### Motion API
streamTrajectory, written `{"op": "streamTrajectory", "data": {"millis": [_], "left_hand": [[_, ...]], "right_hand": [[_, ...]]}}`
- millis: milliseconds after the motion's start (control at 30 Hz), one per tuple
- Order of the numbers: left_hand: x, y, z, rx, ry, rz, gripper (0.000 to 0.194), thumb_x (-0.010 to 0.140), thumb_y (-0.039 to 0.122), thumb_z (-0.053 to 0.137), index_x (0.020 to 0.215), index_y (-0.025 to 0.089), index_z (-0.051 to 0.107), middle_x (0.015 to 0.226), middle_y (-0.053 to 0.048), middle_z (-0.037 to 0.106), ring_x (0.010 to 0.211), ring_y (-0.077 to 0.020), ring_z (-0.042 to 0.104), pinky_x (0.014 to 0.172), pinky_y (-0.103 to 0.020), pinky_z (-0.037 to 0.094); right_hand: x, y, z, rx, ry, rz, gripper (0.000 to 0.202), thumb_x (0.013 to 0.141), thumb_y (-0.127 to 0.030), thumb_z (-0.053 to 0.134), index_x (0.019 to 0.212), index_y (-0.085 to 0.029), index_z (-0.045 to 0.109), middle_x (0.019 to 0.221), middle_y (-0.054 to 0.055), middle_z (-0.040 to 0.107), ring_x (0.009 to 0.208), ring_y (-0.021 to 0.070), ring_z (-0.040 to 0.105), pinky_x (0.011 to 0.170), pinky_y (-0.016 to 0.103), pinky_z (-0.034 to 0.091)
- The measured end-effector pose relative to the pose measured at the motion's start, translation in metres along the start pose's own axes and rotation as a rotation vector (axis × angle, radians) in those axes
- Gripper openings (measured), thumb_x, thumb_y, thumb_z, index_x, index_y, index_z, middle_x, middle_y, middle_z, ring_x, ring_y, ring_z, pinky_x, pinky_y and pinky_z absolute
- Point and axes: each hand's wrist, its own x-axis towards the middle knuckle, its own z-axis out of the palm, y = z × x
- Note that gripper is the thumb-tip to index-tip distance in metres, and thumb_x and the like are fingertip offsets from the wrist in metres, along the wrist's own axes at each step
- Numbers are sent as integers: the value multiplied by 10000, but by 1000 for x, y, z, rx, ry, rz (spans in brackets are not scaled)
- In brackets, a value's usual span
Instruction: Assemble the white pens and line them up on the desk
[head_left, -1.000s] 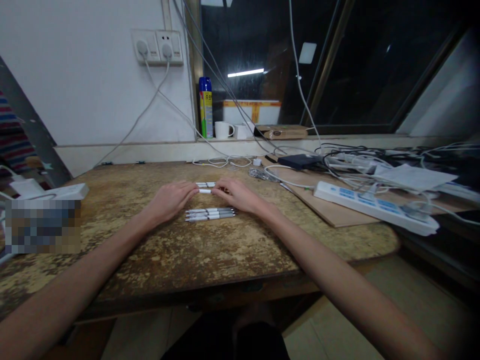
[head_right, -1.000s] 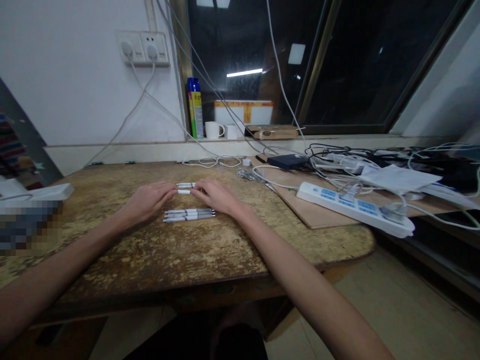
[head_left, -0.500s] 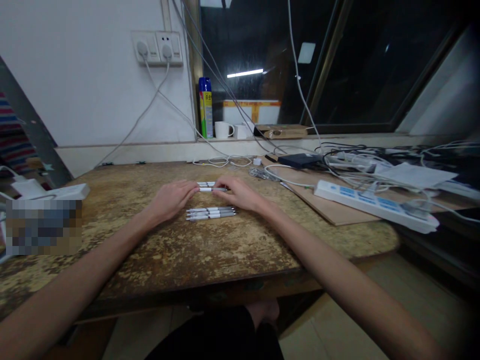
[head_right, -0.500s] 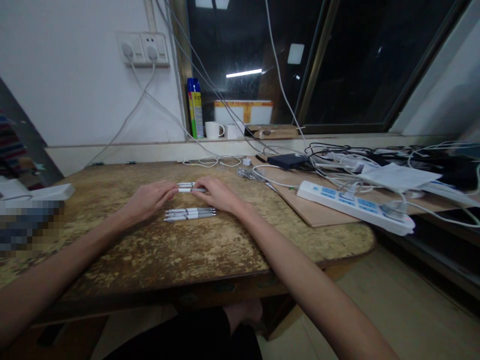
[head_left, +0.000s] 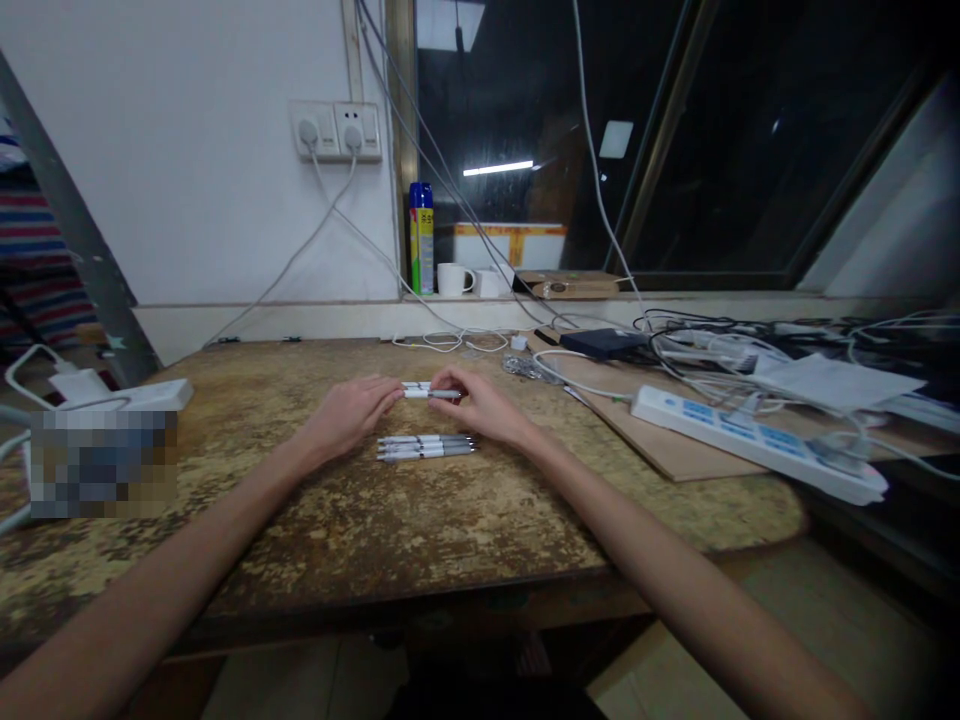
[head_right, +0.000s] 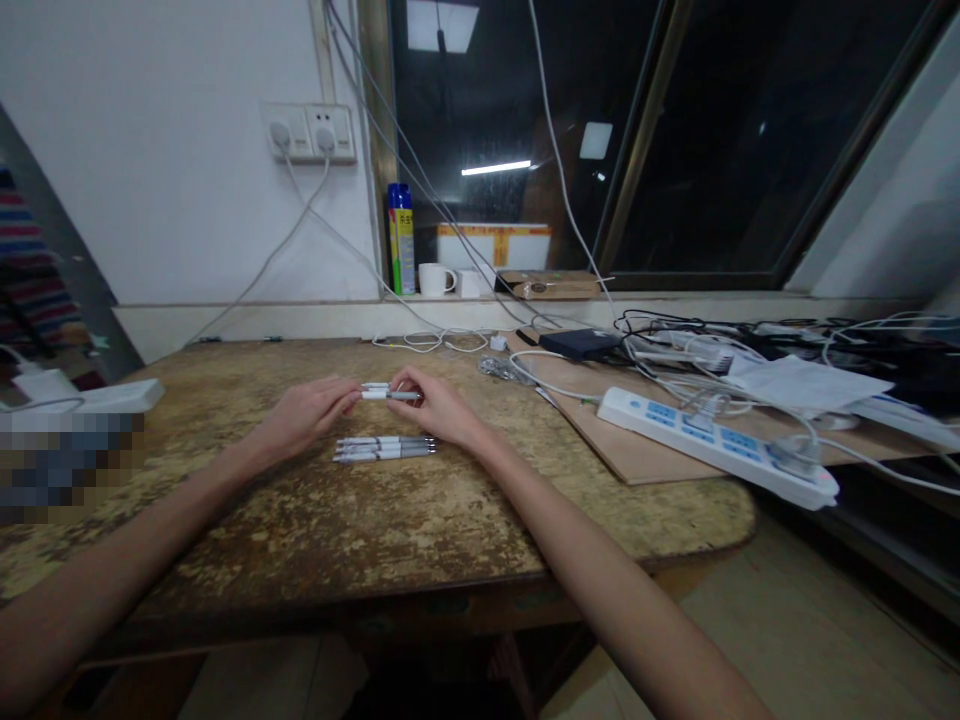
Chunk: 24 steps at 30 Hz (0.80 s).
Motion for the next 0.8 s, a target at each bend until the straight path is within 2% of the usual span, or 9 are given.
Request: {"op": "streamTrajectory", "data": {"millis": [167, 267, 333, 500, 567, 700, 800], "left_hand": [[0, 1, 2, -36, -3, -9, 426, 1050, 398, 282, 1052, 182, 649, 999, -85, 689, 924, -223, 628, 841, -331, 470], [-1, 1, 4, -67, -10, -19, 429, 1050, 398, 280, 1084, 177, 646, 1035, -91, 692, 959, -224, 630, 877, -344, 474], [-2, 0, 6, -78, -19, -31, 434, 1051, 399, 274, 1101, 178, 644, 1064, -93, 694, 972, -222, 633, 889, -348, 478], [-3, -1, 7, -98, -38, -76, 437, 1046, 410, 286, 1183, 182, 632, 1182, -101, 691, 1038, -237, 635, 928, -372, 484], [-4, -2, 6, -123, -40, -88, 443, 1045, 409, 287, 1192, 179, 635, 1198, -104, 689, 1049, -239, 636, 944, -376, 483], [-3, -3, 3, -212, -23, -90, 428, 1040, 394, 306, 1251, 185, 615, 1212, -99, 681, 1095, -237, 619, 991, -382, 463], [-2, -1, 0, -307, -5, -70, 401, 1041, 363, 318, 1285, 204, 594, 1228, -83, 670, 1130, -221, 601, 1020, -379, 448]], "right_hand": [[1, 0, 0, 122, -34, 53, 262, 958, -394, 529, 949, -172, 669, 793, 19, 676, 722, 155, 605, 697, 277, 459], [2, 3, 0, 132, 10, 8, 178, 897, -342, 636, 950, -179, 680, 910, 36, 701, 831, 163, 627, 792, 292, 476], [3, 5, 1, 164, 32, -6, 188, 851, -325, 697, 976, -186, 676, 962, 40, 700, 868, 168, 631, 824, 302, 484], [3, 8, 3, 293, 8, 90, 239, 909, -398, 617, 1009, -188, 672, 851, 31, 687, 746, 162, 628, 732, 307, 513], [4, 9, 3, 302, 7, 78, 231, 896, -392, 634, 979, -181, 681, 861, 35, 690, 755, 160, 633, 738, 303, 514], [5, 12, 2, 296, 100, 27, 216, 813, -332, 724, 963, -182, 684, 940, 39, 700, 861, 167, 652, 815, 304, 507], [7, 12, 3, 325, 163, 72, 205, 793, -338, 729, 915, -176, 695, 926, 42, 703, 859, 169, 652, 819, 304, 506]]}}
